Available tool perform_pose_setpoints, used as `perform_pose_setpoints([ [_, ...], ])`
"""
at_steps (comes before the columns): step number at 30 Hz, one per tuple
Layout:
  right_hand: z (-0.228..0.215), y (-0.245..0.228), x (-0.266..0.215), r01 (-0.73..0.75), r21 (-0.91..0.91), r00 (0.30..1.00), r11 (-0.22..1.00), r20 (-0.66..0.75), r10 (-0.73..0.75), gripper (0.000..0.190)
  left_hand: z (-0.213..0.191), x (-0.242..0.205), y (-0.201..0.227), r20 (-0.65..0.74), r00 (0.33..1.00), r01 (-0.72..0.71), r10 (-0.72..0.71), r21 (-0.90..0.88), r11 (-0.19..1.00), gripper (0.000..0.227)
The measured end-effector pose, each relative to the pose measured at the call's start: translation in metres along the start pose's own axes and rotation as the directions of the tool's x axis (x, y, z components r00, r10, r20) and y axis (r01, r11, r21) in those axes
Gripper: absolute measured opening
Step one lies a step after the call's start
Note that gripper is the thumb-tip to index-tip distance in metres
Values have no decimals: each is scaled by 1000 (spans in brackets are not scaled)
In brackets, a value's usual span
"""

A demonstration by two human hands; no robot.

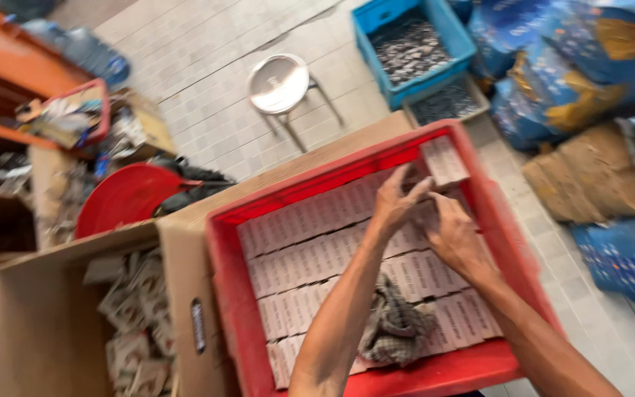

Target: The person picks up small white boxes from a cardboard box, wipes them with a cloth, and places them into a red plastic crate. The person arranges the boxes neatly in rows within the crate.

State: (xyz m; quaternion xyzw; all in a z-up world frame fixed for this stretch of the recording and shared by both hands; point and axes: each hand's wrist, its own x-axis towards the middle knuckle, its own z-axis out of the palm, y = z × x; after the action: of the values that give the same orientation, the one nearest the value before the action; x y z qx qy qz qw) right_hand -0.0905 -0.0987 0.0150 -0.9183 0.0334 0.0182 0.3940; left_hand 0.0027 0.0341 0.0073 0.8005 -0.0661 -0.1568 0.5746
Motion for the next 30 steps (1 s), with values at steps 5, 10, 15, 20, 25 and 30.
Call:
perform_pose_setpoints([
  [5,45,-7,-73,250,-40,921,967,318,-225,91,-86,-50,48,-170,980,-93,99,45,995,38],
  [10,117,12,-150,650,-418,717,635,614,-331,108,-261,-143,126,-267,896,-354,354,50,934,32],
  [15,121,-22,-176,80,-584,805,808,516,294,77,-460,-234,76,-664,660,31,352,491,870,63],
  [20,141,-58,-180,-14,-682,827,732,403,392,48,-520,-266,-129,-465,791,596,-398,437,673,60],
  [25,146,-130,-189,-101,-688,797,719,377,473,48,-517,-281,-236,-243,737,624,-631,605,495,31],
  [30,150,-150,-188,-79,-751,784,655,359,506,45,-491,-300,-283,-833,540,832,118,550,73,27],
])
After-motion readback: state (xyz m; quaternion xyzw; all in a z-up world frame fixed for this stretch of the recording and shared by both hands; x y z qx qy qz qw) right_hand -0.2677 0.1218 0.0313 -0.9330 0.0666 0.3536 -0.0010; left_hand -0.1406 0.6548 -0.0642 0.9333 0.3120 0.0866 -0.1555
